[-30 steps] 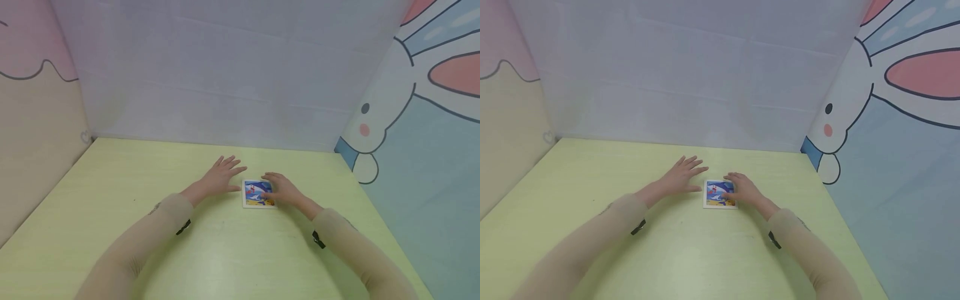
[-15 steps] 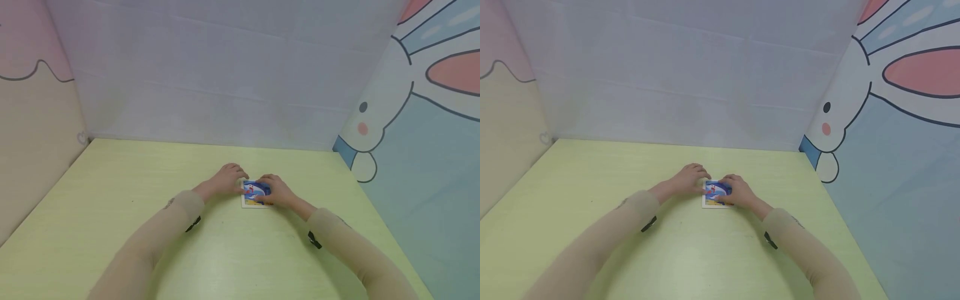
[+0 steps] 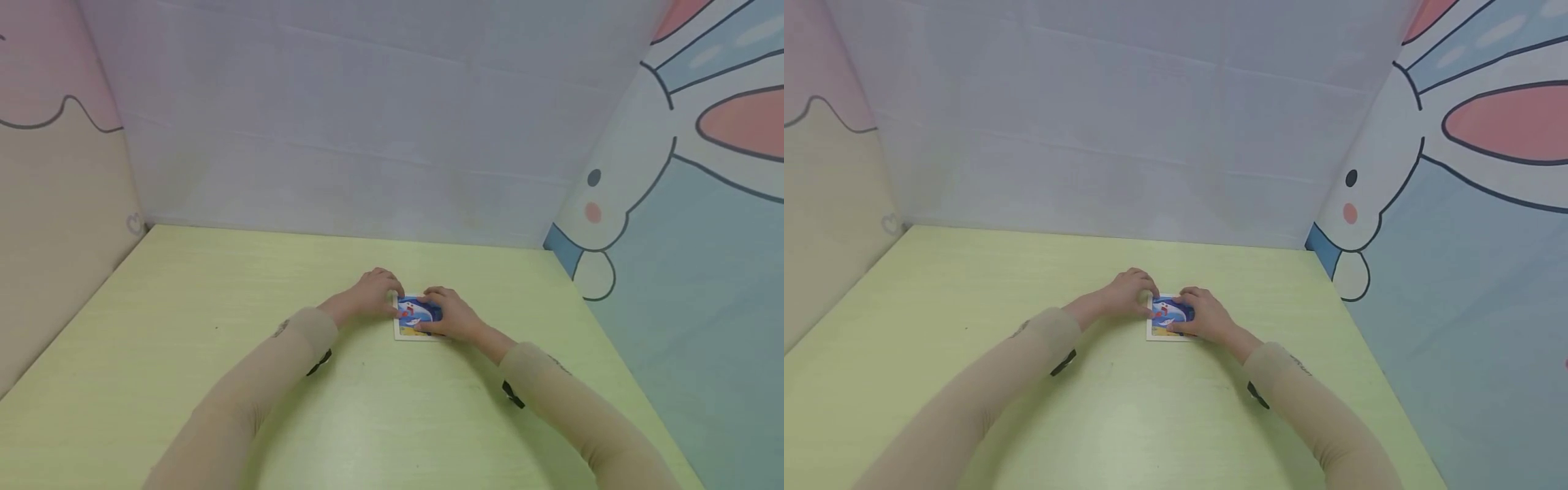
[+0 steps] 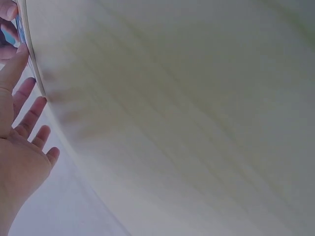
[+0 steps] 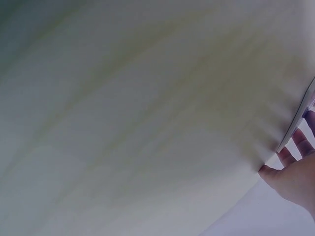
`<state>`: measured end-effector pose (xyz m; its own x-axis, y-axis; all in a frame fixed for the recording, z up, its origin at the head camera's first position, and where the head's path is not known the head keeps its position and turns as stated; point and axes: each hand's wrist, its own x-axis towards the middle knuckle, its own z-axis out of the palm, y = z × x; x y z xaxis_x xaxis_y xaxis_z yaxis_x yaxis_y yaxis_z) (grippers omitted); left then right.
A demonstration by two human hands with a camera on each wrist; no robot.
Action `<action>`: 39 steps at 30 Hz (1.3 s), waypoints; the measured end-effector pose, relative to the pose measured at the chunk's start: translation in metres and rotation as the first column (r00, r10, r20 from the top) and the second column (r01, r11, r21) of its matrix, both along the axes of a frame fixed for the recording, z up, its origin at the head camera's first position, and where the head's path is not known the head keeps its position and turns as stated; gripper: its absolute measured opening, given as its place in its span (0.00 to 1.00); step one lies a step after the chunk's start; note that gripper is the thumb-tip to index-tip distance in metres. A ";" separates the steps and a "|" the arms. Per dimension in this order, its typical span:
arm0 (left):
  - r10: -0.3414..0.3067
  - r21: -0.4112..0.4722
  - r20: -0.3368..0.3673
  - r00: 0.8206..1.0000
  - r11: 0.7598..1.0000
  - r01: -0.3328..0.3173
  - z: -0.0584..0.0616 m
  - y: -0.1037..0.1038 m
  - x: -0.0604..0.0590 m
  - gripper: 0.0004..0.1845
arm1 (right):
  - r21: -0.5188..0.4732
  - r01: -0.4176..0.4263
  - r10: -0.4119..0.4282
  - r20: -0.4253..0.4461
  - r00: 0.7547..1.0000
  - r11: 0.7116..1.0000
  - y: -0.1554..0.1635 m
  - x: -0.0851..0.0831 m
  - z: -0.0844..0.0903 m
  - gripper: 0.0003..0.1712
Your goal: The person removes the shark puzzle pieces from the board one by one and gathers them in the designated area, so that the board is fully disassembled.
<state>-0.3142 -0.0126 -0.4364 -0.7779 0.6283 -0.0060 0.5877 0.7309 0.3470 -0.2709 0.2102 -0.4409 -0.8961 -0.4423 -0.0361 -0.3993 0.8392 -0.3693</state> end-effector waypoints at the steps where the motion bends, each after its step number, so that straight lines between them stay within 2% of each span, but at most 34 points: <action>1: 0.003 -0.003 0.002 1.000 1.000 -0.003 0.000 0.001 0.000 0.22 | 0.004 0.004 -0.004 0.006 1.000 1.000 0.000 0.000 0.000 0.39; 4: 0.021 0.011 0.028 0.999 1.000 -0.021 0.002 0.002 -0.001 0.22 | 0.014 0.004 -0.004 0.007 1.000 1.000 0.001 0.000 0.001 0.40; 11: 0.076 0.063 0.146 0.986 0.994 -0.086 0.003 0.004 -0.003 0.22 | 0.021 0.013 -0.014 0.025 1.000 1.000 -0.001 -0.001 0.002 0.40; 19: 0.105 0.064 0.217 0.970 0.991 -0.122 0.004 0.002 -0.004 0.21 | 0.030 0.019 -0.021 0.038 0.999 0.999 -0.005 -0.001 0.004 0.40; 26: 0.102 0.058 0.233 0.967 0.991 -0.118 0.007 0.000 -0.002 0.19 | 0.035 0.019 -0.021 0.035 0.999 0.999 -0.006 0.001 0.004 0.40; 31: 0.071 0.063 0.240 0.968 0.994 -0.088 0.004 0.003 0.000 0.11 | 0.034 0.017 -0.018 0.039 0.999 0.999 -0.007 0.003 0.005 0.40; 37: 0.154 0.033 0.192 0.969 0.986 -0.163 0.010 -0.004 0.002 0.15 | 0.034 0.012 -0.013 0.035 0.999 0.999 -0.009 0.003 0.005 0.40; 39: 0.153 0.029 0.165 0.974 0.987 -0.159 0.010 -0.007 0.001 0.16 | 0.039 0.015 -0.017 0.040 0.999 0.999 -0.009 0.002 0.005 0.40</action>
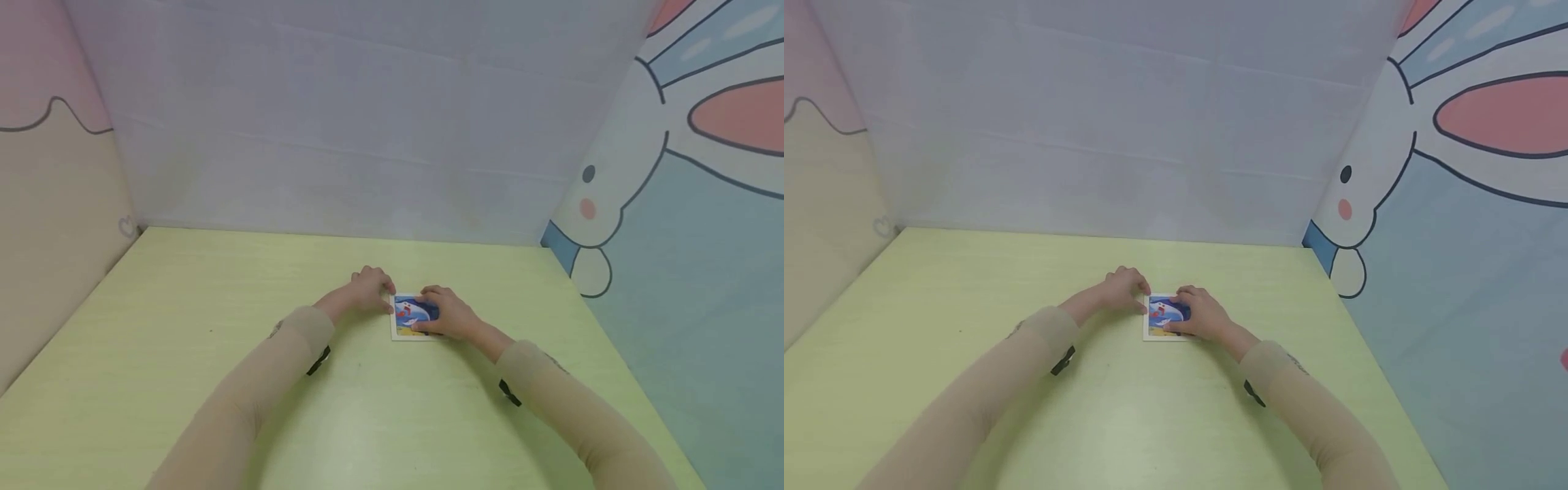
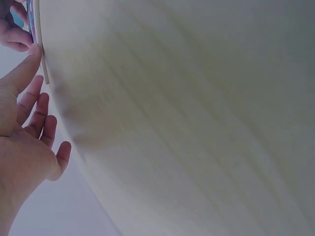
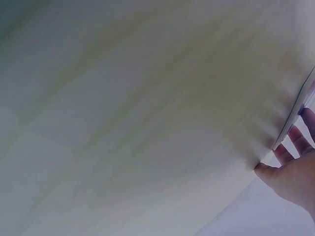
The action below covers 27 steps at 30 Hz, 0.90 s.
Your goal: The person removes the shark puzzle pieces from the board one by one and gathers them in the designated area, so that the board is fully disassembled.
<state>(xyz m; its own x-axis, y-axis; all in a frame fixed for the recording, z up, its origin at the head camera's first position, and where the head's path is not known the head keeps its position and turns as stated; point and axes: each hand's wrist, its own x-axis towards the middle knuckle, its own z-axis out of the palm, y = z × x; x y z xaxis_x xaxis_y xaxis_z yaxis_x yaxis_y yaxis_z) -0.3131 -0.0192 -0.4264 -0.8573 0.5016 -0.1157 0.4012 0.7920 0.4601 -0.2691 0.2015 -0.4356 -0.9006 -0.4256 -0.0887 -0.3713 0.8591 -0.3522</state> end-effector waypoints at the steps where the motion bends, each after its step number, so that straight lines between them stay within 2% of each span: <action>1: -0.011 -0.004 -0.007 1.000 1.000 0.011 0.000 -0.001 0.000 0.16 | 0.002 0.002 -0.002 0.002 1.000 1.000 0.000 0.000 0.000 0.40; 6: -0.048 -0.027 -0.037 0.998 0.999 0.047 0.001 0.000 0.001 0.17 | 0.002 0.001 -0.001 -0.001 1.000 1.000 0.000 0.001 0.000 0.41; 17: -0.065 -0.079 -0.084 0.994 0.995 0.059 -0.001 0.006 0.002 0.24 | 0.008 -0.070 0.071 -0.054 0.996 0.998 0.003 0.002 0.000 0.39; 21: -0.056 -0.061 -0.065 0.996 0.997 0.052 -0.002 0.007 0.003 0.23 | 0.002 -0.070 0.070 -0.049 0.996 0.998 0.004 0.002 -0.001 0.40; 27: -0.045 -0.046 0.000 0.999 0.998 0.045 -0.001 0.009 0.001 0.20 | 0.010 -0.057 0.057 -0.019 0.998 0.998 0.004 0.002 -0.002 0.41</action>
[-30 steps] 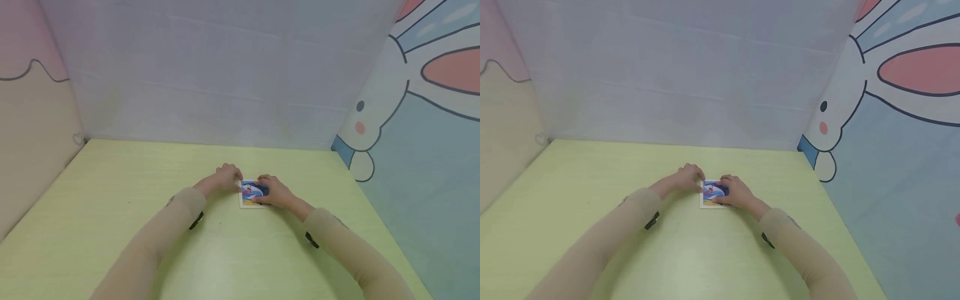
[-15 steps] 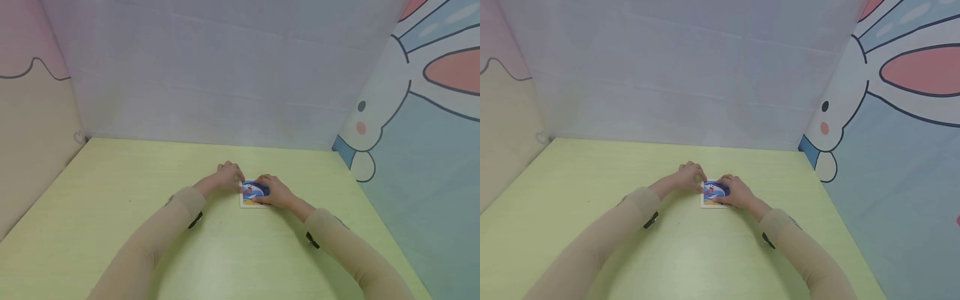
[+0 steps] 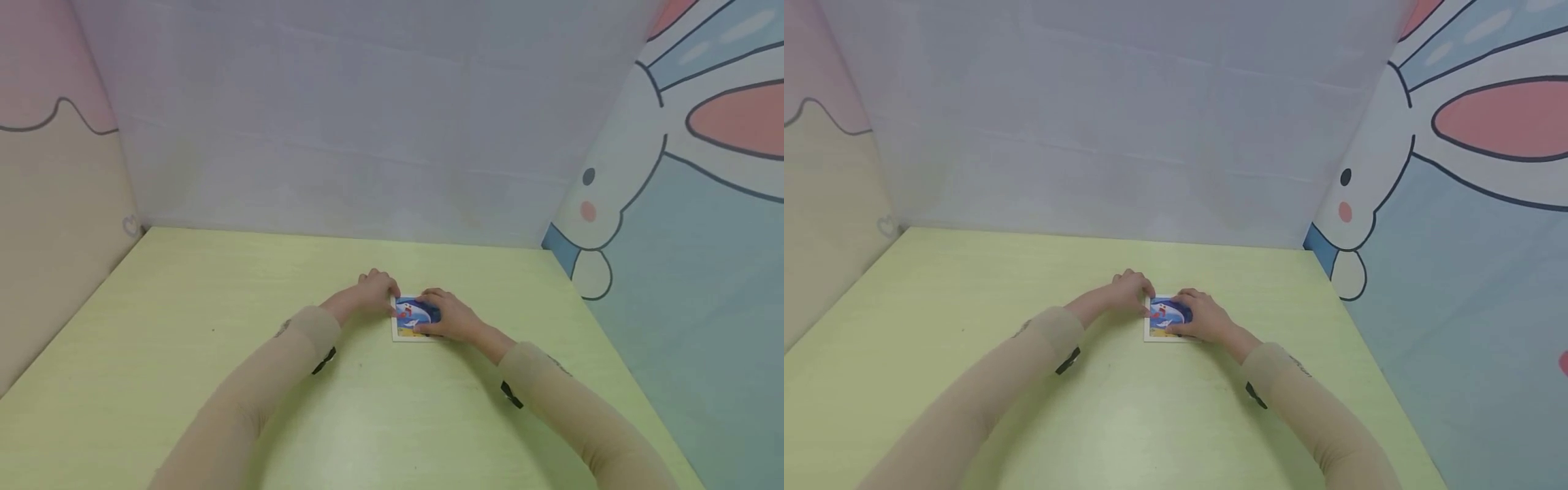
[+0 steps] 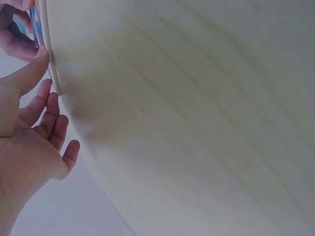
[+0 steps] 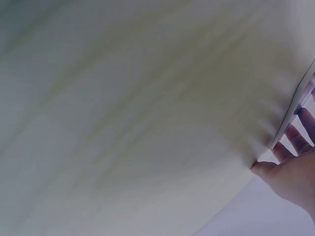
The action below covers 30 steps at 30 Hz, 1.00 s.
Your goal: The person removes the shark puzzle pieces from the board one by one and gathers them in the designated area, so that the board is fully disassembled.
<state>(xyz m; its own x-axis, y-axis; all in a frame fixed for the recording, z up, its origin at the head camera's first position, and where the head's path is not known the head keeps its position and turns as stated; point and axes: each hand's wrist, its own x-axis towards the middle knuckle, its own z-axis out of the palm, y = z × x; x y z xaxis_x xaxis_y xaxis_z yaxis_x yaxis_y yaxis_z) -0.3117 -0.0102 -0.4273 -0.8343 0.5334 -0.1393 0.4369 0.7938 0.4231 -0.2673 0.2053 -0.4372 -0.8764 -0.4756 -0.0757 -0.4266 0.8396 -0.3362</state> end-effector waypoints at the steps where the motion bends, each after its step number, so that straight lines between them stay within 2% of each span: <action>1: -0.003 -0.006 0.007 1.000 1.000 0.003 0.000 0.001 0.000 0.20 | 0.002 0.003 -0.003 0.004 1.000 1.000 0.000 0.000 0.000 0.41; 6: -0.011 -0.036 0.020 1.000 0.999 0.012 -0.001 0.003 -0.003 0.20 | 0.014 0.023 -0.023 0.021 1.000 1.000 -0.001 0.000 0.001 0.41; 10: -0.007 -0.026 0.036 0.999 1.000 0.008 -0.003 0.003 -0.004 0.21 | 0.021 0.032 -0.032 0.026 0.999 0.999 -0.001 0.001 0.003 0.40; 16: 0.005 0.033 0.048 0.999 0.999 -0.006 -0.005 0.001 -0.006 0.22 | 0.024 0.030 -0.031 0.026 0.999 0.999 -0.001 0.001 0.004 0.41; 22: 0.023 0.132 0.060 0.998 0.991 -0.031 -0.008 0.001 -0.007 0.17 | 0.001 0.024 -0.024 0.011 1.000 1.000 -0.001 0.001 0.003 0.40; 26: 0.018 0.187 0.046 0.999 0.982 -0.027 -0.010 0.004 -0.008 0.15 | -0.023 0.043 -0.043 -0.016 0.999 0.999 -0.002 0.000 0.000 0.37; 30: 0.014 0.184 0.011 1.000 0.983 -0.016 -0.010 0.004 -0.009 0.13 | -0.041 0.066 -0.069 -0.062 0.996 0.997 -0.008 0.002 -0.003 0.34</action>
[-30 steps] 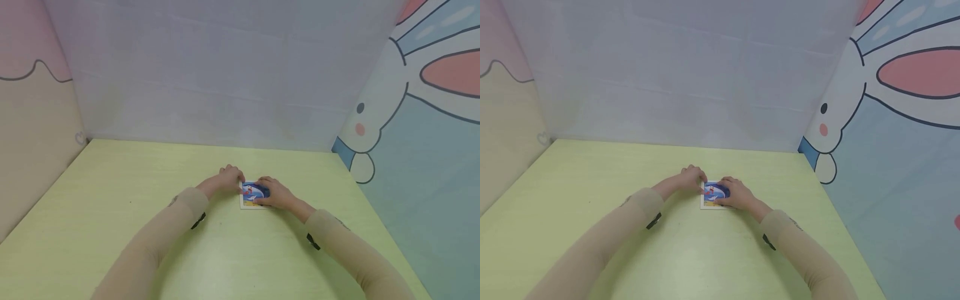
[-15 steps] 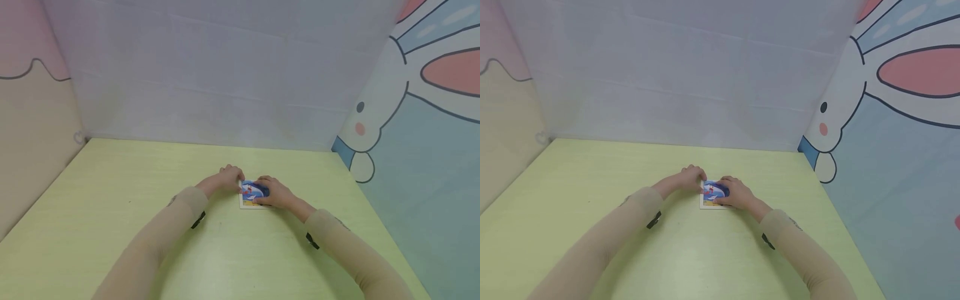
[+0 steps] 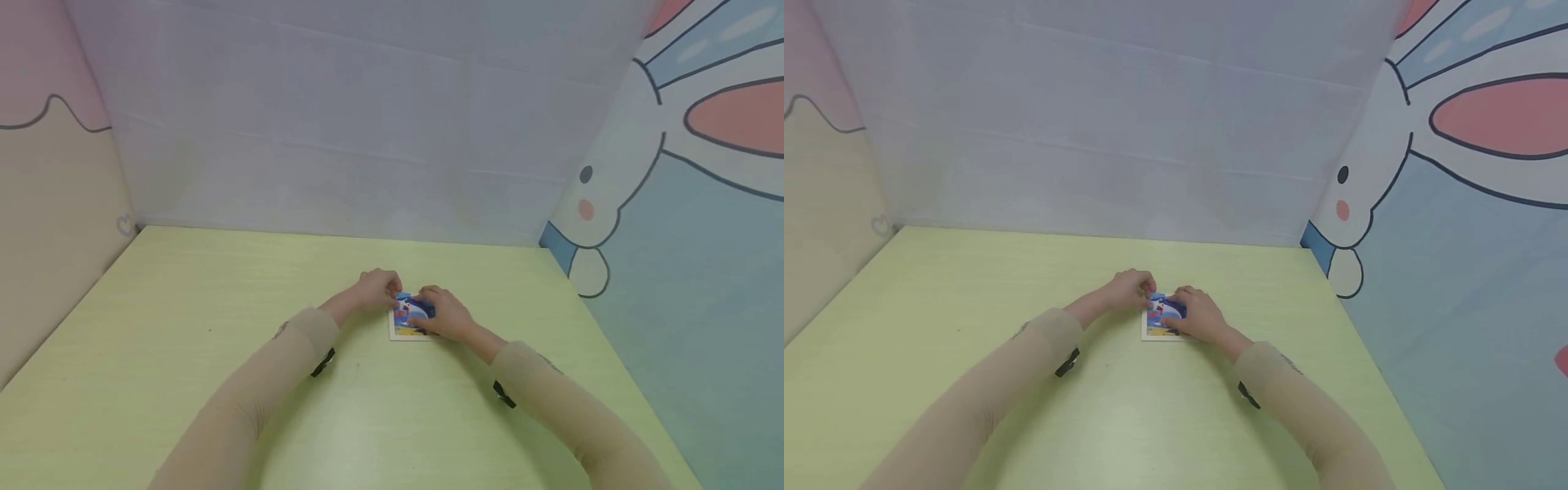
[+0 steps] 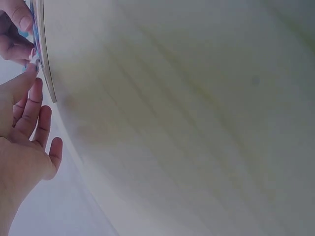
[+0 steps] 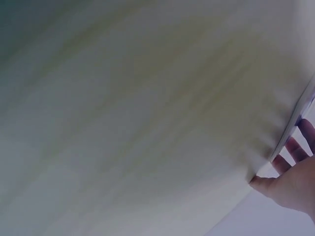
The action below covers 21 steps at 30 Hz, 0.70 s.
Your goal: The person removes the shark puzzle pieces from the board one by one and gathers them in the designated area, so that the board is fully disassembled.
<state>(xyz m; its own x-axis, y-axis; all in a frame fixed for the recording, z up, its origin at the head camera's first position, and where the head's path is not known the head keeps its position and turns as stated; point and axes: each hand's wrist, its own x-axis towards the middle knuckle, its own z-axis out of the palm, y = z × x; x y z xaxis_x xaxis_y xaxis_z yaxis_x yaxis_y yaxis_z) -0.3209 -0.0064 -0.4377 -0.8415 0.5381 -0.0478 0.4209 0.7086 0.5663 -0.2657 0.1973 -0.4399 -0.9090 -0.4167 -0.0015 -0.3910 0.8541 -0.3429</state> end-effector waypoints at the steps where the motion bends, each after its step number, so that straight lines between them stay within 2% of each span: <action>1: -0.001 0.001 -0.009 1.000 1.000 0.001 0.000 -0.001 0.000 0.12 | -0.002 0.006 -0.006 -0.010 1.000 1.000 -0.001 0.000 0.000 0.34; 5: 0.002 0.025 -0.029 1.000 1.000 -0.001 0.002 -0.003 -0.001 0.09 | -0.005 0.031 -0.032 -0.024 0.999 0.999 -0.005 0.002 -0.003 0.32; 11: -0.001 0.103 -0.021 1.000 0.995 0.003 0.005 -0.014 -0.001 0.08 | 0.006 0.040 -0.040 -0.043 0.998 0.999 -0.007 -0.001 -0.007 0.32; 15: -0.020 0.136 -0.023 1.000 0.990 0.023 0.007 -0.029 -0.003 0.08 | 0.029 0.026 -0.024 -0.051 0.998 0.999 -0.008 -0.004 -0.009 0.32; 21: -0.028 0.161 -0.023 0.999 0.986 0.031 0.016 -0.058 -0.005 0.07 | 0.062 0.032 -0.030 -0.034 0.999 0.998 -0.010 -0.007 -0.009 0.31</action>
<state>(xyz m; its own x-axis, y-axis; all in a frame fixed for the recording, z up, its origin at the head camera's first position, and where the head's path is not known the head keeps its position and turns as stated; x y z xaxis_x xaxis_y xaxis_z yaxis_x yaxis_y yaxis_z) -0.3264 -0.0642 -0.4219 -0.8250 0.5621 0.0590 0.4534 0.5959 0.6628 -0.2729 0.1875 -0.4490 -0.9215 -0.3884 0.0037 -0.3743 0.8854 -0.2758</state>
